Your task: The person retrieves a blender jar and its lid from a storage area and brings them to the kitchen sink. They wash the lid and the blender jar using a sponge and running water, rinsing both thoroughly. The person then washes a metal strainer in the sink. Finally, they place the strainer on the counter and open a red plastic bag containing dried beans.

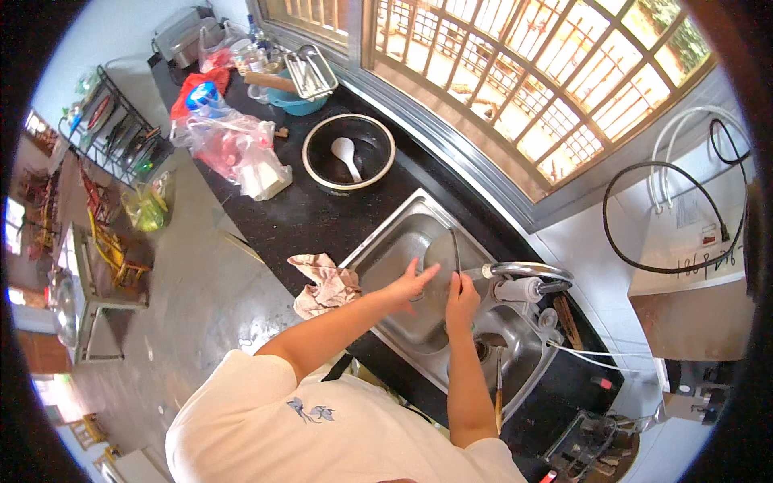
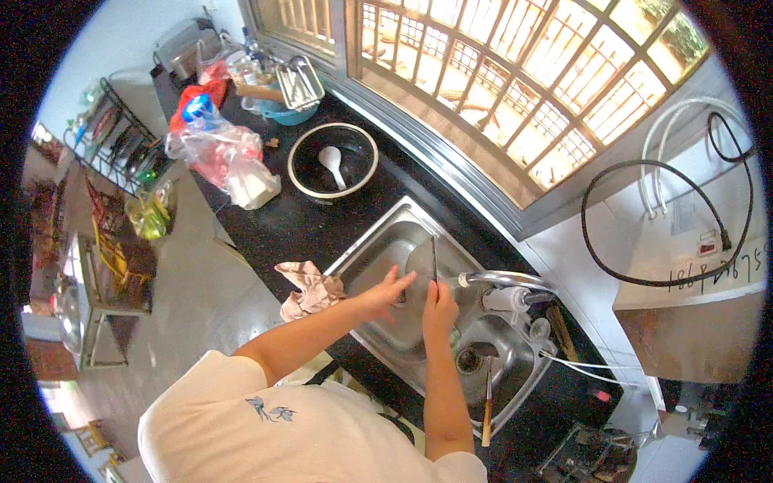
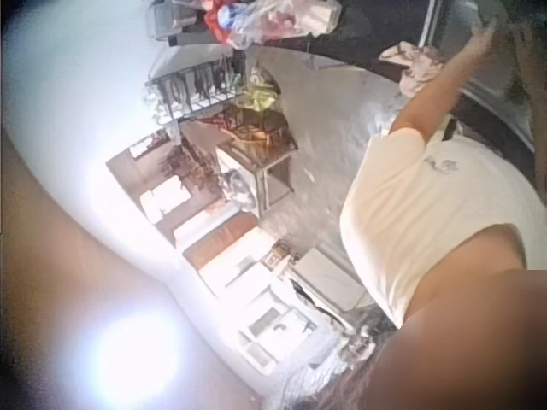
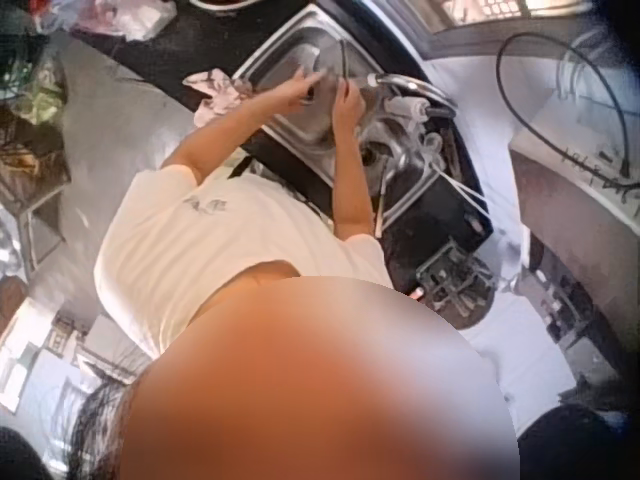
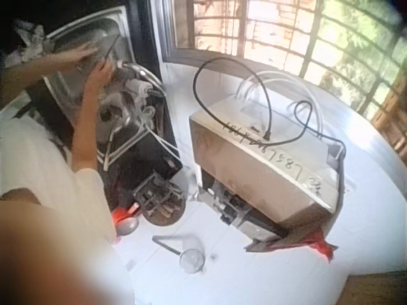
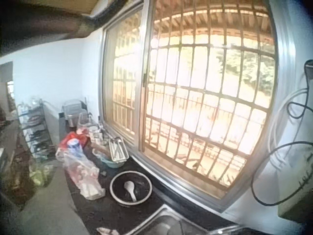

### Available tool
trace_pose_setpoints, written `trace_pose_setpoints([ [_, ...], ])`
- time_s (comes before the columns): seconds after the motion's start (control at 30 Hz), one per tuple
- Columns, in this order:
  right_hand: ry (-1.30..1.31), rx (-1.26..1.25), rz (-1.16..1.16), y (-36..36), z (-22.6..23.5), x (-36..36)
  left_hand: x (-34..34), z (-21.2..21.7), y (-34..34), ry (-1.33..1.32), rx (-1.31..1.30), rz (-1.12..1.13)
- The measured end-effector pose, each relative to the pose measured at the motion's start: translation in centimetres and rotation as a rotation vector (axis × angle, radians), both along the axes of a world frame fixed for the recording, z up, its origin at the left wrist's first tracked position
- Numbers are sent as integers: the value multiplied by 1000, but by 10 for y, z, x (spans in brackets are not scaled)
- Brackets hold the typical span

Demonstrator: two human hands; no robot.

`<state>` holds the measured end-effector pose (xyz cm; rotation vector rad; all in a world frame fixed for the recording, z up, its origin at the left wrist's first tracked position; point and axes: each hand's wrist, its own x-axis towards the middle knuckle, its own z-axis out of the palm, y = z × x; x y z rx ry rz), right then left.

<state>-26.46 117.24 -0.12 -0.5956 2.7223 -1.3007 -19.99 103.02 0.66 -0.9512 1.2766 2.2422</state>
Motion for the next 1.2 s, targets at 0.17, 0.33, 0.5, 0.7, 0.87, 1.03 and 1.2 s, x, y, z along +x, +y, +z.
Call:
trace_pose_setpoints([
  [0.17, 3, -187, 137, 11, -12, 40, 0, 19, 22, -40, -264, -59],
  [0.33, 148, -116, 299, 19, -7, 70, 12, -1, 24, -75, -322, -64],
  [0.5, 250, -59, 500, 31, -24, 44, 15, -46, 17, -79, 84, 166],
  [0.7, 37, -212, -251, 78, -34, -13, 16, -66, 23, -26, 358, 391],
  [0.87, -400, -695, -795, 207, -136, -108, 26, -33, 34, -4, 160, 117],
  [1.03, -766, -1100, -804, 205, -120, -131, 52, -55, 18, -105, 82, 14],
  [1.2, -617, -1053, -818, 204, -114, -131, 54, -51, 7, -66, -263, 128],
])
